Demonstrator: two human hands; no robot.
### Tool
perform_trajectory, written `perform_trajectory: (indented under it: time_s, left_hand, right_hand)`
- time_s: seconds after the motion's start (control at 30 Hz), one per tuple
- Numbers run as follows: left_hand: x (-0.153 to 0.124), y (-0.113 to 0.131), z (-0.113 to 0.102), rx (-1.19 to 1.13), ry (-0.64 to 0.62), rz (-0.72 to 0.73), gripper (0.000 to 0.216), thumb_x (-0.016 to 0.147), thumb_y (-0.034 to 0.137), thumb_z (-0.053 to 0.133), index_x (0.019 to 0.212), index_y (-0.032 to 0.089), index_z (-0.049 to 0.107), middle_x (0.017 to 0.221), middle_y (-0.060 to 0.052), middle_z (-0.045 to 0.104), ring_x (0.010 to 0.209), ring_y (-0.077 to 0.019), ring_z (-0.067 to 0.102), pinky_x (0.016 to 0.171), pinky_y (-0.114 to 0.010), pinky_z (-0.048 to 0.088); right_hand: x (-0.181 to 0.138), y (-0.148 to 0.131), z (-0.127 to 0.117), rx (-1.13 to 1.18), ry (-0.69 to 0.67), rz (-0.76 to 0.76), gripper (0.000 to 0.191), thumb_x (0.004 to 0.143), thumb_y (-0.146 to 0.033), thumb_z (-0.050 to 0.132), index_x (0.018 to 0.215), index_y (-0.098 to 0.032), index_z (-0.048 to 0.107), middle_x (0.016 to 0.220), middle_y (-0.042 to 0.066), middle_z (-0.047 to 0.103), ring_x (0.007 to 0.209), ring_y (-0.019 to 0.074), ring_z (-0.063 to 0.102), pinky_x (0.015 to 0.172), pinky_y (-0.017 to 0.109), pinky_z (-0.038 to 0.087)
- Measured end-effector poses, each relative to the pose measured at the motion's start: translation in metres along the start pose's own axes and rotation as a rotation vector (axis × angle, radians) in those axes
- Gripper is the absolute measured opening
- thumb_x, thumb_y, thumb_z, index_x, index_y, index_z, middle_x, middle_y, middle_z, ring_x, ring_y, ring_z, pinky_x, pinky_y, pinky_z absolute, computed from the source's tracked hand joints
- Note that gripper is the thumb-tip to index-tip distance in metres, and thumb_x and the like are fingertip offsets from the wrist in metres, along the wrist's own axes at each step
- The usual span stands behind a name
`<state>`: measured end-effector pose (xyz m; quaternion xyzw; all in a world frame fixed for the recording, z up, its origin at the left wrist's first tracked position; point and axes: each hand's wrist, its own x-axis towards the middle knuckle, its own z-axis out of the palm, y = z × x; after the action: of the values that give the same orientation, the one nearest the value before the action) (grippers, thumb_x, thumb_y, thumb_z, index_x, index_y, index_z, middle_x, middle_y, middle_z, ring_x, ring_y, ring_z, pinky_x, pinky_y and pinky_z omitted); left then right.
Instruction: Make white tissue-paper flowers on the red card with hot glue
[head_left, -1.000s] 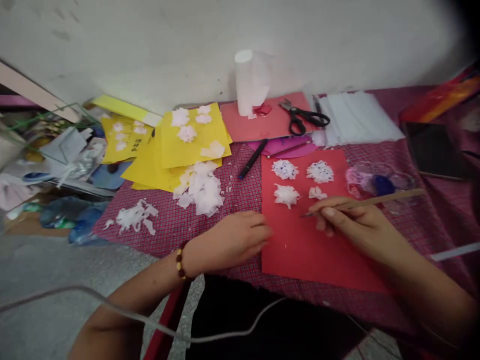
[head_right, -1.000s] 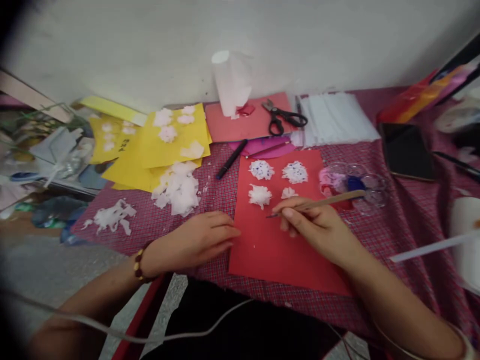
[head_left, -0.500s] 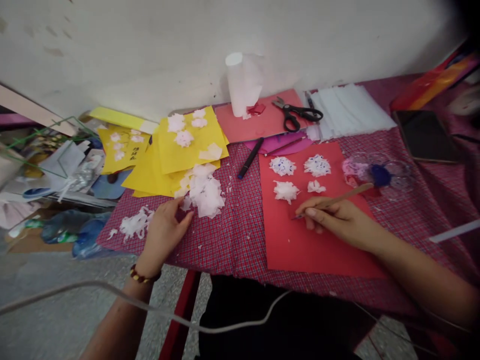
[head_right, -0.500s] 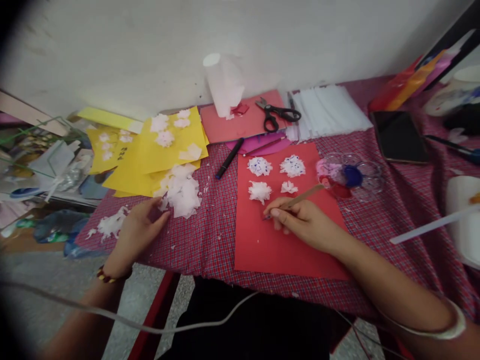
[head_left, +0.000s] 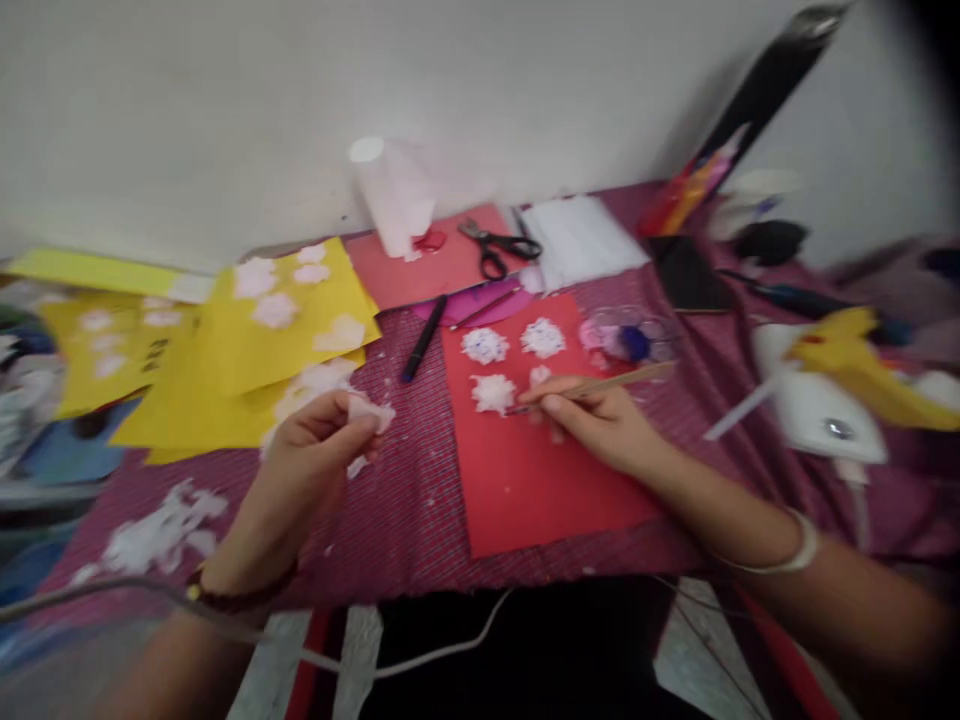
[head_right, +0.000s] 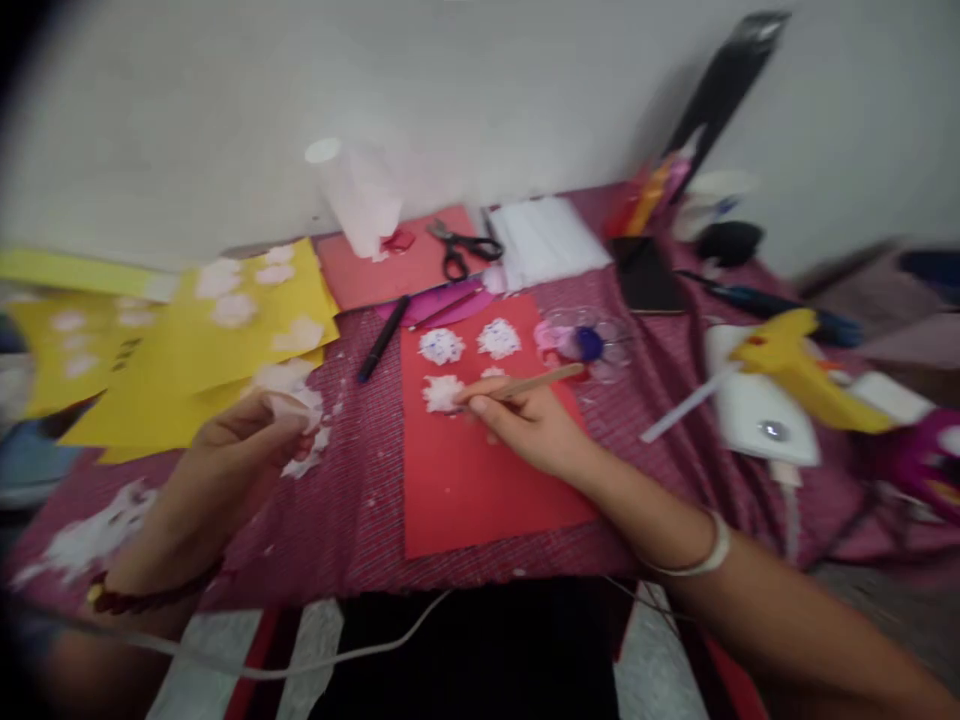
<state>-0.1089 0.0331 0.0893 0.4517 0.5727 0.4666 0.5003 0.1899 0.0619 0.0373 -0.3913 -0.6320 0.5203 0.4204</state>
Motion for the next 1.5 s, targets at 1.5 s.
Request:
perform_trajectory:
  time_s: [1.5]
  left_hand:
    - [0.023, -0.025, 0.098, 0.224, -0.222, 0.452, 0.008, 0.086, 0.023, 0.071, 0.087, 0.025, 0.078, 0.074, 0.001, 0.072, 0.069, -0.0131, 0.065, 0.065, -0.025, 0.053]
  right_hand:
    - [0.007, 0.004, 0.004, 0.430, 0.072, 0.074, 0.034, 0.080, -0.054, 0.076, 0.092, -0.023, 0.073, 0.075, -0.001, 0.075, 0.044, 0.0074, 0.055, 0.044, 0.022, 0.043]
